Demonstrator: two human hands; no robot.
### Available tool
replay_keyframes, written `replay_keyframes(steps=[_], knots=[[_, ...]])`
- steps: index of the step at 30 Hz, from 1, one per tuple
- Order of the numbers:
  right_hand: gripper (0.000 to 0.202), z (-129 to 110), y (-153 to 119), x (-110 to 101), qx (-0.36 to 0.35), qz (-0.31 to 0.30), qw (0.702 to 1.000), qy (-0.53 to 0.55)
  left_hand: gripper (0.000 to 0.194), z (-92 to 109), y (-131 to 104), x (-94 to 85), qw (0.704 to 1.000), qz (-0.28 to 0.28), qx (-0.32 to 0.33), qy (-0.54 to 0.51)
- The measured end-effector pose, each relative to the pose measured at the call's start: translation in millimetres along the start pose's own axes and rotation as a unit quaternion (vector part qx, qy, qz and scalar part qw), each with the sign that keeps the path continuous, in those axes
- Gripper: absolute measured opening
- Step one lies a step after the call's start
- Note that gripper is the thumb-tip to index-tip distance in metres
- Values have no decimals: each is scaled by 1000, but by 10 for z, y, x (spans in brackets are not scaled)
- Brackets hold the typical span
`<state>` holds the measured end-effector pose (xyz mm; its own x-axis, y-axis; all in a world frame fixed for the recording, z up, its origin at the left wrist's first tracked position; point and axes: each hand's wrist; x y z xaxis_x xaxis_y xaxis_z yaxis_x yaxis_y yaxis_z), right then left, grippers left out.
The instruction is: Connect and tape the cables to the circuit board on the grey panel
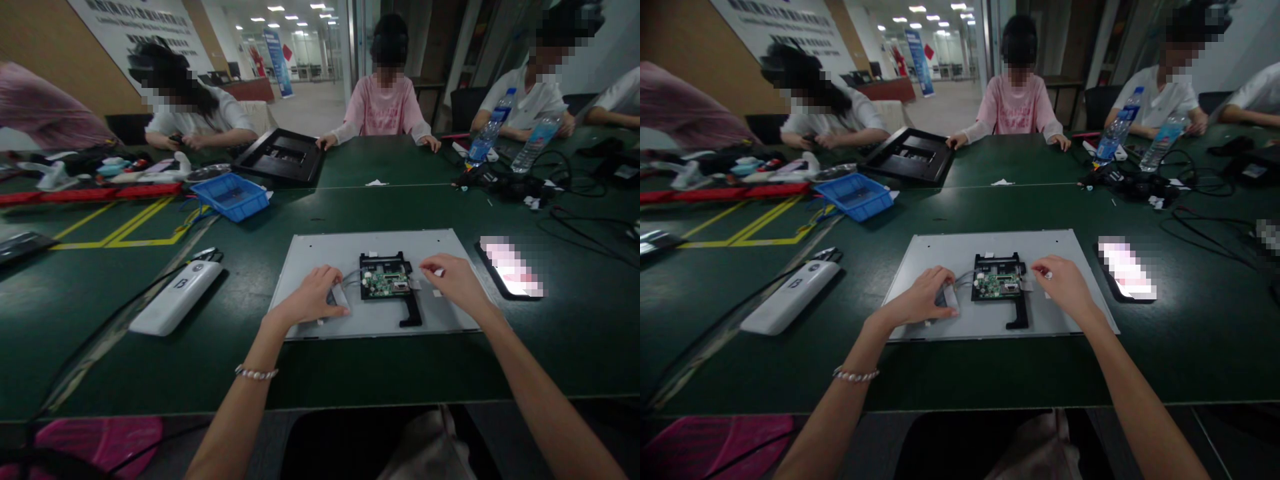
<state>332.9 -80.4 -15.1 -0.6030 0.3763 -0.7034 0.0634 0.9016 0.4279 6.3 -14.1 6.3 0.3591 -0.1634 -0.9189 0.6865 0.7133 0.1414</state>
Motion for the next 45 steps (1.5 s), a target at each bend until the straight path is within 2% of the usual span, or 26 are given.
replay_keyframes(steps=[8, 13, 17, 20, 24, 28, 32, 36, 41, 45], knots=[[20, 35, -1, -25, 9, -18, 1000, 23, 54, 82, -14, -92, 1000, -1, -12, -17], [23, 38, 4, -47, 23, -49, 998, 32, 35, 151, 4, -165, 998, 39, -20, -55], [20, 23, 4, -45, 33, -86, 995, 40, 21, 152, 37, -160, 994, 93, -32, -52], [20, 5, -4, -28, 22, -110, 993, 48, 23, 110, 46, -129, 991, 127, -41, -31], [18, -16, -26, 11, 15, -120, 991, 52, 33, 41, 33, -80, 990, 136, -47, 6], [10, 0, -40, 35, 27, -115, 990, 74, 36, -3, 23, -48, 991, 121, -47, 37], [16, 102, -31, 16, 87, -91, 988, 85, 33, -26, 32, -24, 992, 110, -43, 44], [16, 259, -20, -44, 107, -21, 994, -2, 29, -35, 48, 3, 993, 104, -43, 28], [21, 320, -27, -111, 104, -3, 990, -100, 30, -16, 69, 26, 995, 88, -53, -10], [24, 275, -24, -116, 97, -2, 990, -98, 28, 8, 83, 17, 994, 91, -53, -14]])
Point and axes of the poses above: each hand's wrist, its own y-axis towards the middle knuckle, its own x-axis out of the palm, z = x × y, and after that the axes turned 9 degrees about z, right-handed
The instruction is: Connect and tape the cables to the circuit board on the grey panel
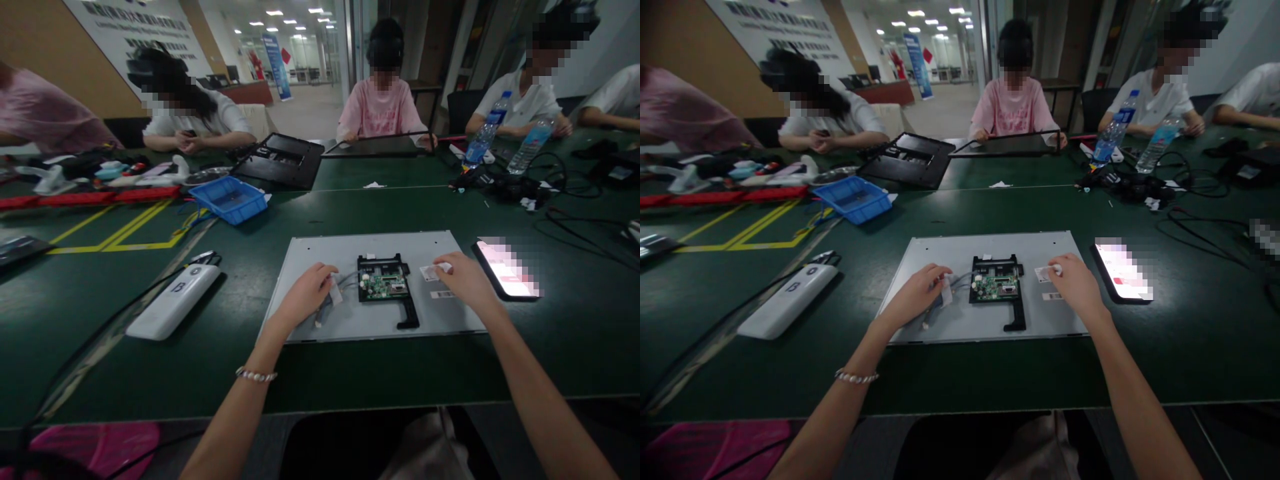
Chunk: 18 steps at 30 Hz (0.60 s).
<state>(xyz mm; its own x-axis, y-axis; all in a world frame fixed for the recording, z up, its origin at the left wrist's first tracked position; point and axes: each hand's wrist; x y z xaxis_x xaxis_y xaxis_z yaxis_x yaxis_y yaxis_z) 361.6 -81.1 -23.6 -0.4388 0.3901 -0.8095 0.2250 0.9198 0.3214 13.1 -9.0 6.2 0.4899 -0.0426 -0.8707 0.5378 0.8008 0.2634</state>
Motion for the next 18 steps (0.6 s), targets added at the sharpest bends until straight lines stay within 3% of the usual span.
replay_keyframes(steps=[3, 11, 18], knots=[[24, -23, 6, 1, -1, -7, 1000, 12, 26, -17, 9, -18, 1000, 17, -1, 0], [23, -42, 22, 5, 0, -13, 1000, 17, 24, -246, 28, -29, 991, 131, -21, 25], [27, 4, 22, 55, -16, -20, 999, 31, 24, -292, 4, 25, 990, 127, -32, 57]])
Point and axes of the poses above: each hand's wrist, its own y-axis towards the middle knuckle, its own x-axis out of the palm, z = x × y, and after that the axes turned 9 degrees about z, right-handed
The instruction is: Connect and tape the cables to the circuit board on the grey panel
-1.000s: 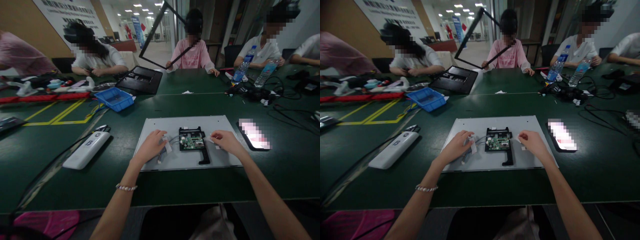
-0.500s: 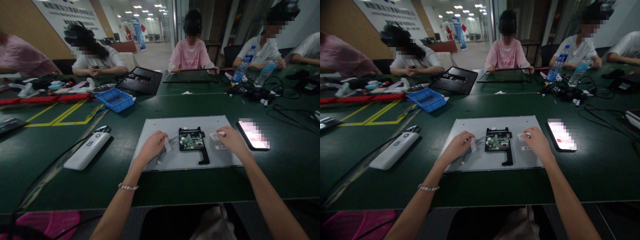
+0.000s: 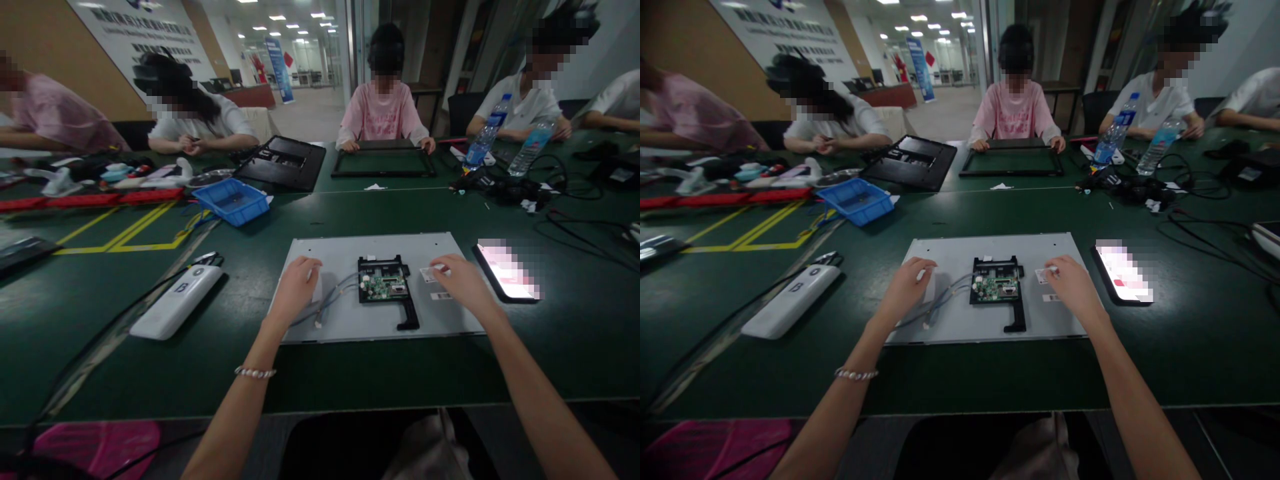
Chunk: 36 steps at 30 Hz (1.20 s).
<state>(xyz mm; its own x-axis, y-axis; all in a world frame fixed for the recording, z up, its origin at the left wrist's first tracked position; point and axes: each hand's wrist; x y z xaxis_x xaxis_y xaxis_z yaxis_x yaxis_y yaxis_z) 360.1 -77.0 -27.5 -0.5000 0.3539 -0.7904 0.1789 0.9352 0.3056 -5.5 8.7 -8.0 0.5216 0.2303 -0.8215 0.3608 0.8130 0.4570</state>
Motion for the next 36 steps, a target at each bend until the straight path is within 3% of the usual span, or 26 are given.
replay_keyframes(steps=[8, 36], knots=[[31, 44, 0, 44, -25, -10, 999, 31, 29, 61, -6, -12, 999, 41, 5, 22], [30, 35, 3, 89, -26, -16, 998, 52, 27, 130, 0, -25, 997, 30, 44, 50]])
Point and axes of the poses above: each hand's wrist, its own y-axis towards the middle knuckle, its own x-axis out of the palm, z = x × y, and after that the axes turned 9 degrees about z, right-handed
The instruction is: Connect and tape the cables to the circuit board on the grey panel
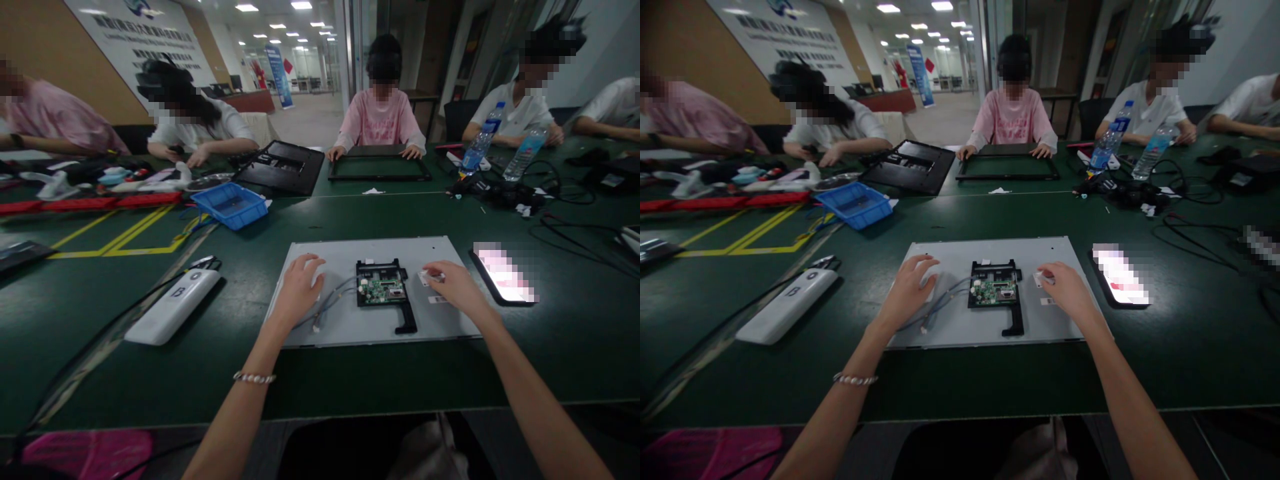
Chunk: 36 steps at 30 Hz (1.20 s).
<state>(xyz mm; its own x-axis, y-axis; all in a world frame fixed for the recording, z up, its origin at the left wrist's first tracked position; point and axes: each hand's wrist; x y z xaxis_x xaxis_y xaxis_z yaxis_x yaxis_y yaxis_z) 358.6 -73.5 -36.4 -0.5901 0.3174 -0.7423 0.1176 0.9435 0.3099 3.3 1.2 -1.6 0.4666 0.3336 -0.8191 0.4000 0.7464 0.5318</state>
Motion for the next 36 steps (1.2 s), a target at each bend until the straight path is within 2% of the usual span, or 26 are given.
replay_keyframes(steps=[6, 13, 18, 21, 24, 26, 29, 36], knots=[[28, -10, 25, 27, 9, 24, 1000, -19, 29, 122, 57, -36, 1000, 7, 3, -4], [30, -23, 42, 32, 19, 74, 997, -9, 28, 518, 261, -108, 999, -5, 42, -28], [31, 42, 46, 57, 38, 94, 995, -20, 31, 791, 360, 63, 997, -42, 41, -59], [31, 47, 45, 61, 29, 102, 994, -35, 40, 903, 350, 226, 996, -70, -3, -52], [31, 4, 40, 61, 8, 112, 993, -40, 51, 945, 310, 372, 992, -84, -78, -52], [31, -43, 41, 67, -8, 111, 993, -30, 55, 941, 279, 438, 988, -89, -105, -63], [30, -140, 71, 87, -41, 97, 994, -8, 57, 917, 228, 491, 987, -92, -108, -70], [32, -544, 323, 240, -127, -4, 992, -5, 61, 875, 122, 551, 986, -50, -127, -96]])
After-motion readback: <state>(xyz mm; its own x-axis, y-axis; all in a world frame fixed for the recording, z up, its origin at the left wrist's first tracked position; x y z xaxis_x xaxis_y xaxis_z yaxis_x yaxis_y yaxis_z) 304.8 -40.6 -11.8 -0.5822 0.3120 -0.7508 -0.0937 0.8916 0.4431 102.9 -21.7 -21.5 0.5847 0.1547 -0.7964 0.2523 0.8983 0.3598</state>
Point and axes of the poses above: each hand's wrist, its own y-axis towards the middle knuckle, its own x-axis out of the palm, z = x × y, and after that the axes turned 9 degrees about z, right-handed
